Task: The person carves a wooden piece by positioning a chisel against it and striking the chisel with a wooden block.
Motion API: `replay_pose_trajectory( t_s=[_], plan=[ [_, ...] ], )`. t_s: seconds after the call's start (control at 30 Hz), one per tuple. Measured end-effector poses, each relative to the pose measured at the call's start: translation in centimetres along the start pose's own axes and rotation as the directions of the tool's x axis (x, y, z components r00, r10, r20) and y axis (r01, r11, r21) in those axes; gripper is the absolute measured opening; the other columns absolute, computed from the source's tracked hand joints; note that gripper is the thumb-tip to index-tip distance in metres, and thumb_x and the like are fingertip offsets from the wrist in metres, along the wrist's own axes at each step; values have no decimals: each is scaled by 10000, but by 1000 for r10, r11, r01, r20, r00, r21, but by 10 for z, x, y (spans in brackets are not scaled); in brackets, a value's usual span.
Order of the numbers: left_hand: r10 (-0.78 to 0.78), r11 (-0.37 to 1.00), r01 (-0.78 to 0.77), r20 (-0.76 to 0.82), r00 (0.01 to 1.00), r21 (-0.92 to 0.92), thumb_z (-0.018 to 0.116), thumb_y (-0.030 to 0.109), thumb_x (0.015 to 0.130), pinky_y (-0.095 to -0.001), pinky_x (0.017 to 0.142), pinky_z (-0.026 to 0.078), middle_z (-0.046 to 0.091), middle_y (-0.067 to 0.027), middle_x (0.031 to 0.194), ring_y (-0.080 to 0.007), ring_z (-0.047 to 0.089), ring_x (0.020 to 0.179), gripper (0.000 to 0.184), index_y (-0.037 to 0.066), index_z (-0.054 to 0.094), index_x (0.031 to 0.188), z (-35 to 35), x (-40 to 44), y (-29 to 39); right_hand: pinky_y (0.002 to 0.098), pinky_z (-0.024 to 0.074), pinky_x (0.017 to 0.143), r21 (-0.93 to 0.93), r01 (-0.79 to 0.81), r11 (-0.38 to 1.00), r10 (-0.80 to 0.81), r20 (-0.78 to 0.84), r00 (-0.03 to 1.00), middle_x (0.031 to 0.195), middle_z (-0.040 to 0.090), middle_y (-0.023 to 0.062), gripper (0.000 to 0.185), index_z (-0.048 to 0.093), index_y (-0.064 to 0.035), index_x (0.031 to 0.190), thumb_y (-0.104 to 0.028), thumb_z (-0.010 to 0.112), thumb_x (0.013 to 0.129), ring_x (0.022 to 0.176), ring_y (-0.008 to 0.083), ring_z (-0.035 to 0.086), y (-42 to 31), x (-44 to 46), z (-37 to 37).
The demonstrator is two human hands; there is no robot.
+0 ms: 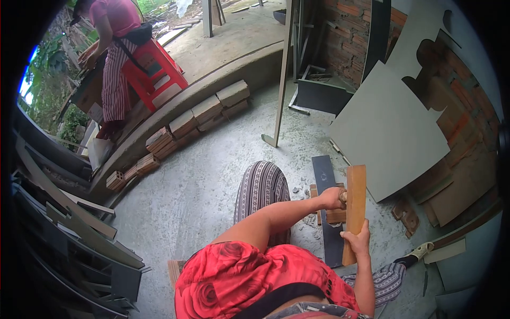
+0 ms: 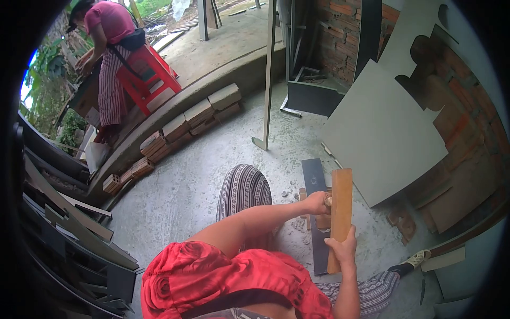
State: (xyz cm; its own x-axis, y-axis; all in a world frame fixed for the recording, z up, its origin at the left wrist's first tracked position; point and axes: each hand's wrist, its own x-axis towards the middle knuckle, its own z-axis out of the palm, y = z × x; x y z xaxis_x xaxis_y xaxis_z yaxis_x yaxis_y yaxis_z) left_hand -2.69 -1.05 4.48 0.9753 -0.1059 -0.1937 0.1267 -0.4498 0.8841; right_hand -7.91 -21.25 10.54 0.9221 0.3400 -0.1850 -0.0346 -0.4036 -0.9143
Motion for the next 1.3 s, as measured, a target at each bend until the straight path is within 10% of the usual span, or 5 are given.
replay_pose_trajectory(
  t_s=[0.2,0.4,0.63,0.7,1.3],
  plan=[
    [8,1000,-8,-11,1000,13,747,247,547,-383,736,476,650,-123,845,-318,614,823,409,109,620,910,0,1,-1,279,477,676,186,-38,982,25,67,997,881,569,80,502,493,-3,991,-131,733,569,759,151,567,-24,4,-12],
    [104,994,-106,58,993,41,746,262,550,-386,718,471,645,-122,825,-323,613,817,399,104,608,889,5,-1,-15,302,476,706,361,303,882,-303,-59,951,909,573,74,608,487,-4,1094,-190,749,578,770,167,568,-66,0,-3],
    [508,860,-509,131,851,-25,683,181,650,-381,645,438,573,-87,708,-280,575,697,246,50,555,814,4,2,-33,358,495,760,-68,484,872,-467,178,866,969,624,136,731,478,-49,1155,-314,803,557,868,262,627,-51,-11,13],
    [351,935,-354,108,930,3,675,171,650,-384,640,434,575,-93,711,-278,578,702,234,49,542,799,-3,-15,1,380,499,745,-177,560,810,-517,236,823,961,618,158,735,484,-63,1153,-321,805,544,868,316,619,-45,-11,23],
    [154,981,-169,141,978,100,694,183,593,-398,685,464,633,-117,788,-303,619,786,323,66,593,877,-3,-7,3,336,451,819,50,150,987,-158,406,900,1020,582,116,719,465,-25,1151,-274,802,567,928,218,568,-9,4,36]
  ],
)
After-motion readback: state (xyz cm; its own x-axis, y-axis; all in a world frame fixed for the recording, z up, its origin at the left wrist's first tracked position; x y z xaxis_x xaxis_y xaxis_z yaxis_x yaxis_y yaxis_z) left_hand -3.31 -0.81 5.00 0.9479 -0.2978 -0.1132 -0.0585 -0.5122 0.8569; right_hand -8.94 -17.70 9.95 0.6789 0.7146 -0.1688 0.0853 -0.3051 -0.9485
